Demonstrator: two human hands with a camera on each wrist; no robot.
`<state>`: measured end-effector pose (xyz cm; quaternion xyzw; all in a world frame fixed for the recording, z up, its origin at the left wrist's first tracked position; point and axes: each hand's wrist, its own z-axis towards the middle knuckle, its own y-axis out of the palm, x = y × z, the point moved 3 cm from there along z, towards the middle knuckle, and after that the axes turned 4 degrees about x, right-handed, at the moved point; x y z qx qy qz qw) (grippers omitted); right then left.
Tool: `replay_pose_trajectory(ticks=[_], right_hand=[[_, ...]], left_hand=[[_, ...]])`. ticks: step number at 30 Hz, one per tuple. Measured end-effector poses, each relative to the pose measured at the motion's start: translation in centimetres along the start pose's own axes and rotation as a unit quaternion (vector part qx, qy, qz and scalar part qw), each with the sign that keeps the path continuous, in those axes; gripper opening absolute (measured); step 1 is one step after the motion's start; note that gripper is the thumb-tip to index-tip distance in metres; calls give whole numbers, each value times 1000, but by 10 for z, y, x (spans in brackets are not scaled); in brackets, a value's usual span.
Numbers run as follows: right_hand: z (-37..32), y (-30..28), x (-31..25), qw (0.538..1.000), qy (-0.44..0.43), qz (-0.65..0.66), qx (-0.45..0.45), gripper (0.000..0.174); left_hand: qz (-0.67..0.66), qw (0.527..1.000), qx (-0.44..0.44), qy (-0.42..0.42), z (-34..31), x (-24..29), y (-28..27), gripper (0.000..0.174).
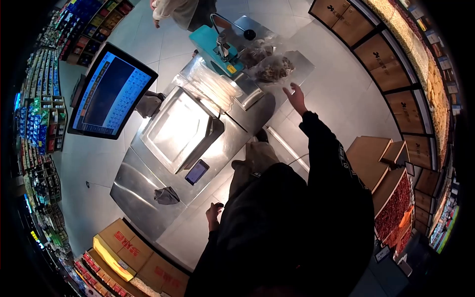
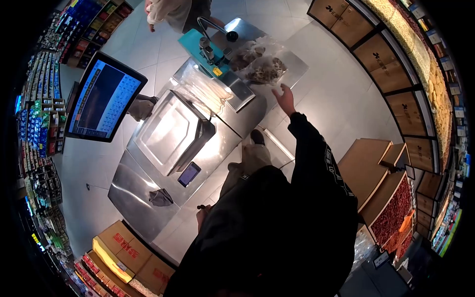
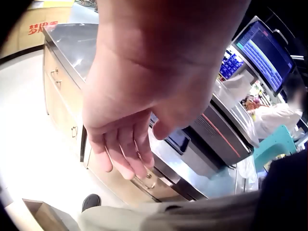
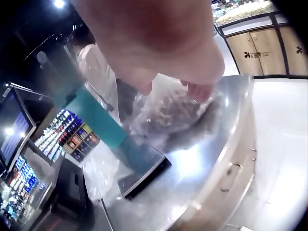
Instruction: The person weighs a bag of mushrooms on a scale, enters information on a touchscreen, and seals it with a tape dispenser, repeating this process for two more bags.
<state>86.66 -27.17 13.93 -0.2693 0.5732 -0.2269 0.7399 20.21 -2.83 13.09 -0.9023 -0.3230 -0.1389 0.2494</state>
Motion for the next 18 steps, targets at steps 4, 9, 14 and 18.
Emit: replay_pose_trajectory(ticks=[4, 9, 14, 18], right_hand=[[105, 37, -33, 996, -5, 56, 74, 66], [149, 92, -20, 989, -7, -55, 135, 68], [145, 96, 1, 990, 3, -9, 144, 50], [110, 10, -31, 894, 206, 395, -39, 38]], left_hand=[[-2, 994, -58, 95, -26, 47, 17, 50], [48, 988, -45, 136, -74, 161, 44, 38], [67, 967, -42, 244, -104, 274, 86, 36], [56, 948, -90, 301, -116, 339, 131, 32]])
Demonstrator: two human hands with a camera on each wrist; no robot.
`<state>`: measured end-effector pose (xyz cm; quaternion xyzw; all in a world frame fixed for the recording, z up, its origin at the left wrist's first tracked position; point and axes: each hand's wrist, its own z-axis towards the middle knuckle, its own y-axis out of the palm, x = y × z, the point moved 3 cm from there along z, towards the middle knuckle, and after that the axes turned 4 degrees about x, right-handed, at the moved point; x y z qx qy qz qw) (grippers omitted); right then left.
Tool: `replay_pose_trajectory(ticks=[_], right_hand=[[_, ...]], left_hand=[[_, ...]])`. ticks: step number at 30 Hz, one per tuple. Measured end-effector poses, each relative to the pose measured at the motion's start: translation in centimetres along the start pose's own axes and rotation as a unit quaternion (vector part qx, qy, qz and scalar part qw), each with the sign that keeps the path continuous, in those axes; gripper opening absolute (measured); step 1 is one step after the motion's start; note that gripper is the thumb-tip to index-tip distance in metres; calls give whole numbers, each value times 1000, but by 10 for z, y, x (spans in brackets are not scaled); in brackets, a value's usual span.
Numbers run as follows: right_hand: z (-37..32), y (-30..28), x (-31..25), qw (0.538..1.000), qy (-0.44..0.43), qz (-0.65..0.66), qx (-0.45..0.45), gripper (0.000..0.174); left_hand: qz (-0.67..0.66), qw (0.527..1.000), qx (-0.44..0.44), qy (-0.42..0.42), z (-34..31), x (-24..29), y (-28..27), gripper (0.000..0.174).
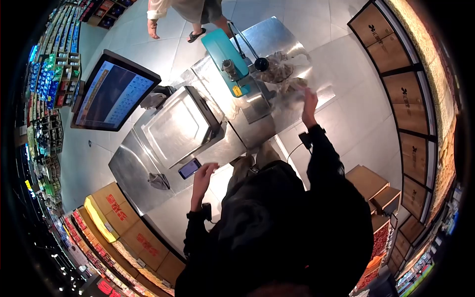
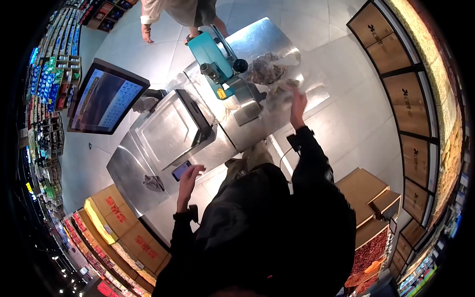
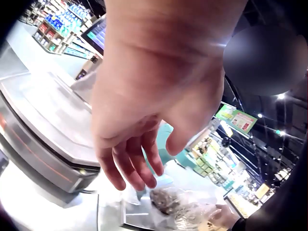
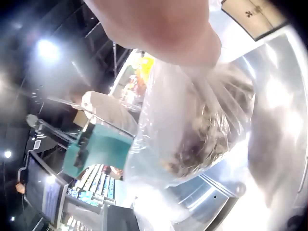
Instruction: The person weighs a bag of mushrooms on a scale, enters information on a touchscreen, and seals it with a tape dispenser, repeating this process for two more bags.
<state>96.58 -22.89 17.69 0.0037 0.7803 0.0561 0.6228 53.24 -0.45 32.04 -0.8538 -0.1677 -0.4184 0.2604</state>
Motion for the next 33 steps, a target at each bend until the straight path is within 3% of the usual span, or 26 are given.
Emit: replay_pose_trajectory(ticks=[1, 2, 4, 5, 6, 7, 8, 9, 11, 14, 15, 17, 20, 22, 25, 33], right_hand=[[-17, -11, -29, 998, 33, -3, -54, 36], [-29, -13, -52, 995, 44, 80, -37, 33], [-56, -14, -99, 968, 150, 193, -64, 29], [-67, -15, -121, 969, 146, 188, -63, 29], [-80, -12, -142, 956, 140, 223, -129, 25], [-96, -8, -163, 938, 135, 255, -194, 22], [-112, -4, -183, 940, 132, 250, -192, 22], [-129, 7, -201, 922, 171, 270, -217, 22], [-155, 23, -214, 874, 225, 333, -273, 21], [-183, 46, -227, 889, 183, 276, -316, 19], [-192, 56, -233, 890, 178, 276, -318, 19], [-211, 75, -241, 941, 137, 199, -236, 21], [-253, 120, -246, 929, 162, 230, -241, 28], [-268, 144, -233, 919, 166, 240, -265, 34], [-293, 180, -221, 903, 151, 192, -353, 38], [-346, 227, -212, 896, 210, 227, -319, 32]], left_hand=[[-29, 999, -17, 6, 11, 10, 11, 33], [-59, 998, -36, 11, 22, 21, 23, 33], [-148, 983, -108, 9, 44, 48, 49, 37], [-173, 973, -154, 12, 53, 60, 65, 44], [-198, 959, -201, 16, 60, 73, 81, 52], [-227, 940, -254, -8, 66, 85, 96, 58], [-255, 917, -306, -29, 68, 97, 111, 66], [-258, 915, -309, -27, 70, 110, 123, 66], [-388, 852, -344, -71, 59, 132, 135, 67], [-481, 812, -324, -71, 29, 151, 109, 67], [-458, 842, -276, -67, 11, 161, 91, 63], [-440, 855, -273, -35, -1, 144, 67, 62], [-405, 877, -259, 22, -31, 125, 27, 60], [-454, 854, -247, 61, -51, 122, -4, 62], [-479, 845, -231, 52, -60, 103, -40, 65], [-506, 828, -232, 63, -69, 61, -93, 66]])
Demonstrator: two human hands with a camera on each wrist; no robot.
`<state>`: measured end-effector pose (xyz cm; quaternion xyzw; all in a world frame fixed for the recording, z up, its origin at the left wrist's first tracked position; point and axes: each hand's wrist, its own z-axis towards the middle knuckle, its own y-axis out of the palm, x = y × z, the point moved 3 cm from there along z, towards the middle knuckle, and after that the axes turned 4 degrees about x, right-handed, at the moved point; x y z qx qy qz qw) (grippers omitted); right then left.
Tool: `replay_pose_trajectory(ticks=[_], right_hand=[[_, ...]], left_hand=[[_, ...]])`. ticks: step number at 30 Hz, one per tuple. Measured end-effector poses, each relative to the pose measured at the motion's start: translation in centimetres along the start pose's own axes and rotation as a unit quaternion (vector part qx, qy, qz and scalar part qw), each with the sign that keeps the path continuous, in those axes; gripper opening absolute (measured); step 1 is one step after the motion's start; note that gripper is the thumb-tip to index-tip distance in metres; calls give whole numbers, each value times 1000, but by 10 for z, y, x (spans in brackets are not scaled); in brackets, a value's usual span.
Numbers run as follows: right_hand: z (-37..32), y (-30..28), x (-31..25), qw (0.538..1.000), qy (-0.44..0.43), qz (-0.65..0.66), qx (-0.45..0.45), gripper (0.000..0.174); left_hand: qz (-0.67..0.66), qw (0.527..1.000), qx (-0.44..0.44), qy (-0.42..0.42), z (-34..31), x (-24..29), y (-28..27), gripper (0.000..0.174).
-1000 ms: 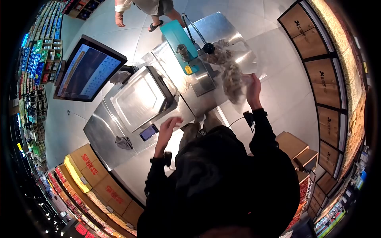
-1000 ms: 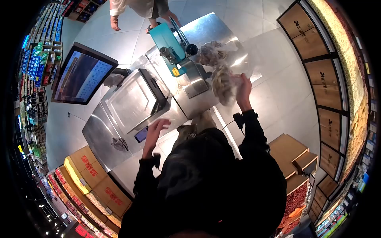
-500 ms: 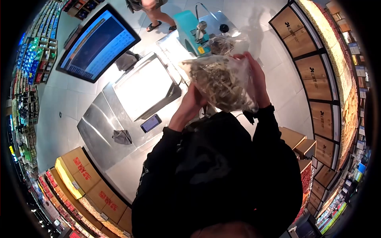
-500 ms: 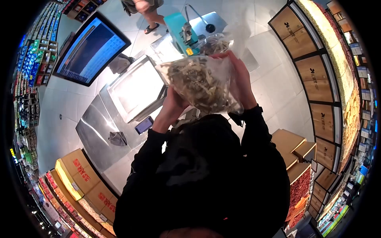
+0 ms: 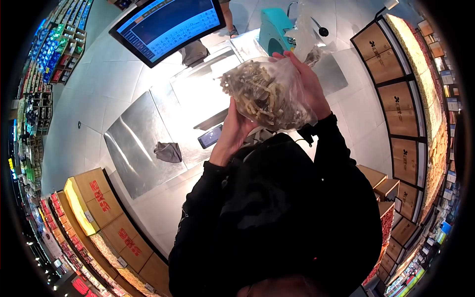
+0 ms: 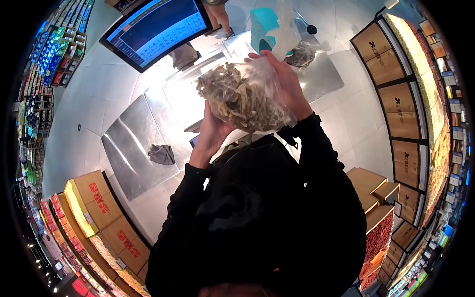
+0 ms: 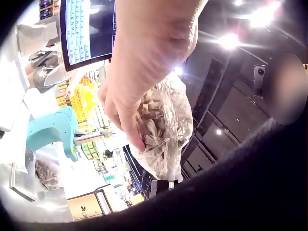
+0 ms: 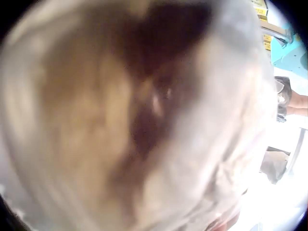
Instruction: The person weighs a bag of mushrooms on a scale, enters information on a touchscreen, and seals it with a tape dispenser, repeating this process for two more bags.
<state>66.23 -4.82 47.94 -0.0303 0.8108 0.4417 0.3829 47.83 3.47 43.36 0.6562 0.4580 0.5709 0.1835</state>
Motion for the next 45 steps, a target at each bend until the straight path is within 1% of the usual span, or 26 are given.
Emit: replay_pose_trajectory(ticks=[2, 3, 5, 7, 8, 9, 11, 12, 14, 15, 17, 18, 19, 22, 23, 25, 27, 28, 29, 34, 36, 38, 39, 41, 42, 45], right_hand=[[3, 4, 11, 1000, 6, 3, 8, 29], [6, 3, 19, 999, -34, -31, 0, 27], [20, 11, 41, 995, -67, -67, -19, 27], [38, 29, 70, 947, -182, -263, 23, 28], [60, 25, 98, 944, -190, -267, 34, 31], [60, 47, 105, 915, -227, -334, 0, 27], [95, 51, 134, 794, -358, -485, -79, 23], [110, 49, 145, 795, -357, -483, -87, 23], [129, 50, 167, 673, -388, -617, -127, 34], [134, 52, 175, 675, -386, -614, -135, 34], [138, 65, 201, 517, -436, -706, -212, 47], [134, 66, 215, 549, -406, -691, -238, 54], [131, 60, 233, 620, -319, -674, -244, 54], [127, 48, 249, 616, -304, -666, -290, 55], [123, 46, 252, 619, -299, -651, -323, 56], [115, 44, 254, 623, -293, -632, -356, 56], [111, 41, 252, 617, -293, -625, -377, 53], [105, 47, 245, 579, -330, -644, -375, 50], [99, 49, 235, 574, -335, -650, -369, 48], [83, 19, 166, 680, -224, -618, -323, 46], [83, -16, 137, 689, -216, -631, -282, 42], [85, -53, 111, 692, -228, -648, -225, 37], [82, -66, 97, 701, -228, -648, -191, 34], [75, -90, 76, 740, -160, -644, -107, 26], [75, -103, 72, 739, -161, -645, -110, 26], [75, -129, 70, 783, -187, -590, -63, 22]], left_hand=[[-3, 1000, 9, 1, -3, 4, -12, 65], [-5, 1000, 12, 8, -3, 5, -23, 65], [-7, 995, 92, 29, 2, 3, -59, 64], [5, 990, 139, 29, 3, -8, -110, 65], [15, 979, 202, 35, 2, -12, -133, 65], [25, 964, 262, 41, -1, -8, -146, 66], [43, 954, 292, 59, -9, 4, -150, 65], [106, 947, 288, 97, -9, 12, -154, 64], [166, 932, 292, 137, -6, 24, -159, 64], [223, 913, 307, 151, 2, 32, -162, 73], [336, 864, 334, 171, 24, 51, -172, 94], [308, 874, 352, 132, 36, 49, -202, 107], [250, 891, 362, 111, 31, 56, -192, 107], [255, 878, 386, 121, 26, 53, -230, 87], [243, 883, 381, 123, 25, 54, -242, 96], [67, 886, 427, 167, 24, 56, -246, 80], [21, 886, 434, 163, 26, 44, -269, 73], [-25, 885, 436, 159, 27, 46, -269, 67], [-28, 886, 427, 176, 26, 42, -266, 58], [-21, 876, 442, 190, 25, 32, -266, 76], [-27, 878, 436, 198, 27, 29, -261, 78], [-18, 869, 456, 188, 27, 24, -254, 54], [-23, 868, 457, 193, 25, 20, -251, 54], [16, 897, 411, 164, 19, 11, -242, 60], [5, 906, 398, 146, 17, 1, -247, 58], [-28, 910, 389, 143, 9, -10, -245, 54]])
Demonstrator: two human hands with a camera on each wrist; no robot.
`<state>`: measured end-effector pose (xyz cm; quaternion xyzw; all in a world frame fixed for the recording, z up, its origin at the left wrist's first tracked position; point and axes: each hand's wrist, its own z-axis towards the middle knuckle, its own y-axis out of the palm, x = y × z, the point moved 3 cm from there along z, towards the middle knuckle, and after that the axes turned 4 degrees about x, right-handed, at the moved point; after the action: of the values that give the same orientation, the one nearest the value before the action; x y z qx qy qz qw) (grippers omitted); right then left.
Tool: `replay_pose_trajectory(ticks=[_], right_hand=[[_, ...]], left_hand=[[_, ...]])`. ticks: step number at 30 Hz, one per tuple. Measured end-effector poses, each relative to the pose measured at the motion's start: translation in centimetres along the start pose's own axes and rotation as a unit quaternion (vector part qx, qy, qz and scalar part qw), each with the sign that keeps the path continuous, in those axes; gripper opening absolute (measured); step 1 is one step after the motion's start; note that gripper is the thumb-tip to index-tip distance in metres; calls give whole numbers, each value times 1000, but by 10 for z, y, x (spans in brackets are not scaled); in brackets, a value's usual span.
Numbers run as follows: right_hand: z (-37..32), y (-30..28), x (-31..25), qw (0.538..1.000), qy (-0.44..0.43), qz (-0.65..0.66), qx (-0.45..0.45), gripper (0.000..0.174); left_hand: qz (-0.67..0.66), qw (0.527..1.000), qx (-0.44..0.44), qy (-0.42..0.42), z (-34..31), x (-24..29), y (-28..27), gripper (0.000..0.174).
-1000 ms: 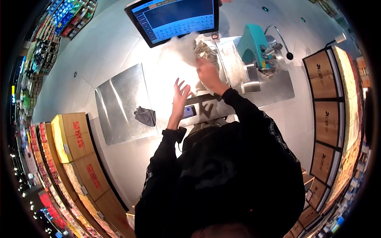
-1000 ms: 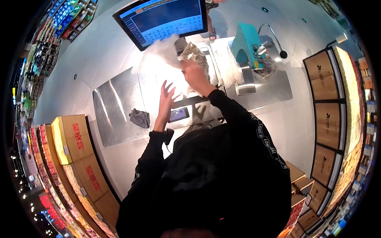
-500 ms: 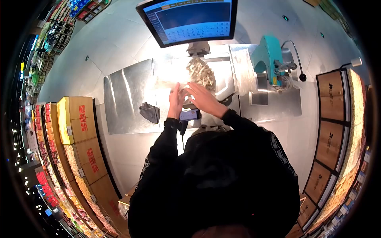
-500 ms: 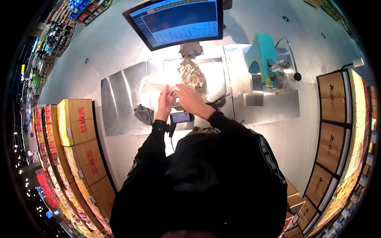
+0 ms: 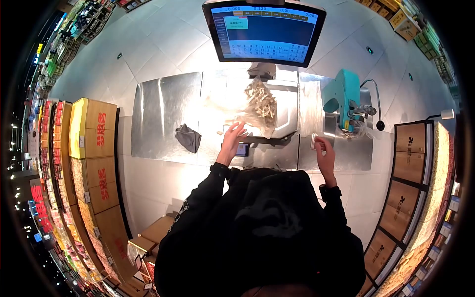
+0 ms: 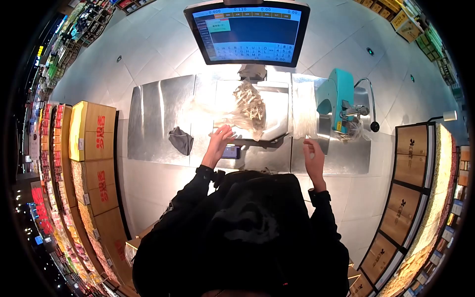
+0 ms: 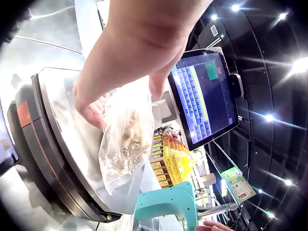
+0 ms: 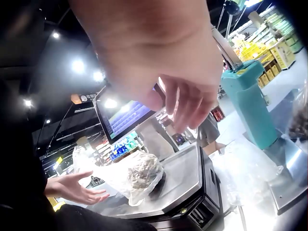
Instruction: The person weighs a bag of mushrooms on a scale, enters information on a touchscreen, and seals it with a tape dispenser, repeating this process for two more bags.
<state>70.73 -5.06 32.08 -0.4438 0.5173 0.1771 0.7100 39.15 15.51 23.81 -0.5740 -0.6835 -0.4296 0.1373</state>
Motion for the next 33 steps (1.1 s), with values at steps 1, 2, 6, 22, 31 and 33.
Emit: replay_pose_trajectory(ticks=[1, 2, 6, 22, 31, 33], right_hand=[[-1, 0, -2, 1000, 3, 2, 0, 22], [-3, 1, -4, 1000, 7, 5, 1, 21], [-1, 12, -6, 999, -18, -27, -30, 22], [131, 96, -207, 955, -283, -90, -17, 26], [128, 68, -179, 914, -345, -202, 68, 21], [132, 62, -187, 889, -381, -237, 91, 22]], left_hand=[[-3, 1000, 1, 7, 0, -1, -1, 48], [-1, 1000, 1, 7, 2, -1, -1, 48], [0, 1000, 19, 5, 0, 12, 6, 43], [-19, 1000, 10, -4, -9, 22, -1, 44], [-4, 989, 141, -42, 62, 19, 36, 47], [14, 970, 243, -13, 70, 15, 29, 45]])
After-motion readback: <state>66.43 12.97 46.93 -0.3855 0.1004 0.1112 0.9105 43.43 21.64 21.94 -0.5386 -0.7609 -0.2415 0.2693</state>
